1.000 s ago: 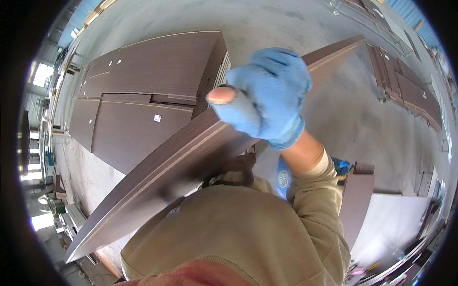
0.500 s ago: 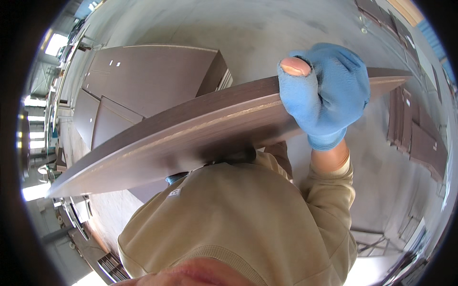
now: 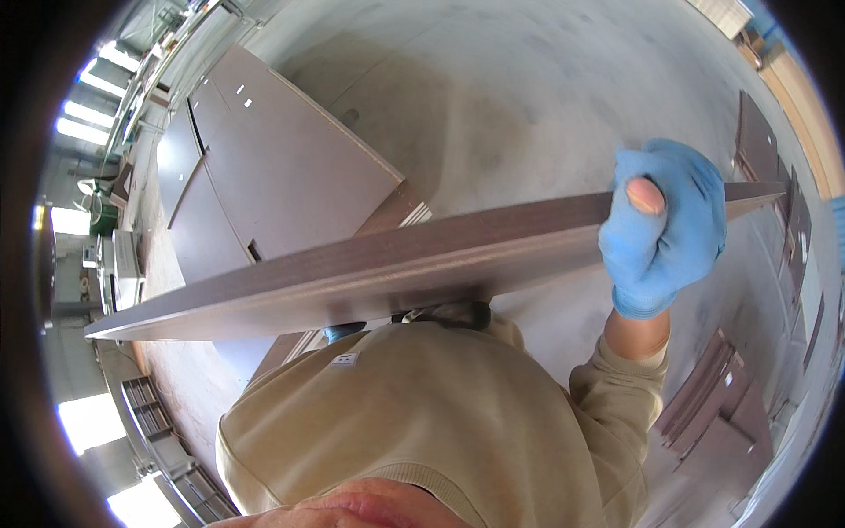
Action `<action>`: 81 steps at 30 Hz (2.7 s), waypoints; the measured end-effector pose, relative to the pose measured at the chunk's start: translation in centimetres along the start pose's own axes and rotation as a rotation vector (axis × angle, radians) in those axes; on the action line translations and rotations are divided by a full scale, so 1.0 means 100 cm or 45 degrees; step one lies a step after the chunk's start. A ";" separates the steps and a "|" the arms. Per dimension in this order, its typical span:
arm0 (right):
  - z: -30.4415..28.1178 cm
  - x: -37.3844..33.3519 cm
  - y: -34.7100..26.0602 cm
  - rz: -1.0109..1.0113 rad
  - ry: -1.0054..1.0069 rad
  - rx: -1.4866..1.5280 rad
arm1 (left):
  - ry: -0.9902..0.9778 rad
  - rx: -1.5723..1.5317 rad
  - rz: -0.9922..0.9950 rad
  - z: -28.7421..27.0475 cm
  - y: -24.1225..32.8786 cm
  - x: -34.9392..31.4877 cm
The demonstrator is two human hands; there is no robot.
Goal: The person wipes a large brown wood panel with a cloth, flips it, and wipes the other side. They then stack the panel with others and repeat the wiping process on another panel.
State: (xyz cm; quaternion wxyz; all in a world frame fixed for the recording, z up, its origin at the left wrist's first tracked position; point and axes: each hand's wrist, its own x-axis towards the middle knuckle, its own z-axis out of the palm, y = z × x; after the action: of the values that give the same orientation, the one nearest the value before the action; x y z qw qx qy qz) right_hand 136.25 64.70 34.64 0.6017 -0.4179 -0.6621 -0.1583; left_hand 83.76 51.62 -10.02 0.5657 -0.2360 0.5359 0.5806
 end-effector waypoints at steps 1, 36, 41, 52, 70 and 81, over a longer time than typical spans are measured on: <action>0.014 0.007 0.026 -0.034 -0.006 -0.001 | 0.000 -0.023 -0.001 0.023 -0.013 0.011; 0.772 0.409 0.691 -0.386 -0.345 0.683 | 0.264 -0.825 0.194 0.764 -0.110 0.262; 0.914 0.450 0.688 -0.444 -0.380 0.713 | 0.209 -0.826 0.188 0.857 -0.014 0.352; 1.253 0.558 0.684 -0.537 -0.401 0.613 | 0.151 -0.845 0.204 1.037 0.186 0.520; 1.819 0.548 0.526 -0.377 -1.037 0.559 | 0.349 -1.400 0.322 1.136 0.359 0.664; 1.991 0.494 0.382 -0.542 -1.160 0.714 | 0.412 -1.518 0.333 1.125 0.464 0.708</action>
State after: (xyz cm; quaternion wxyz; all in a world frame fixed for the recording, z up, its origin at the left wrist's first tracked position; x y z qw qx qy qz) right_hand 35.94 247.42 24.34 0.2983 -0.1259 -0.9406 0.1017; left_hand 61.36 190.21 -20.51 0.1730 -0.5279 0.2234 0.8009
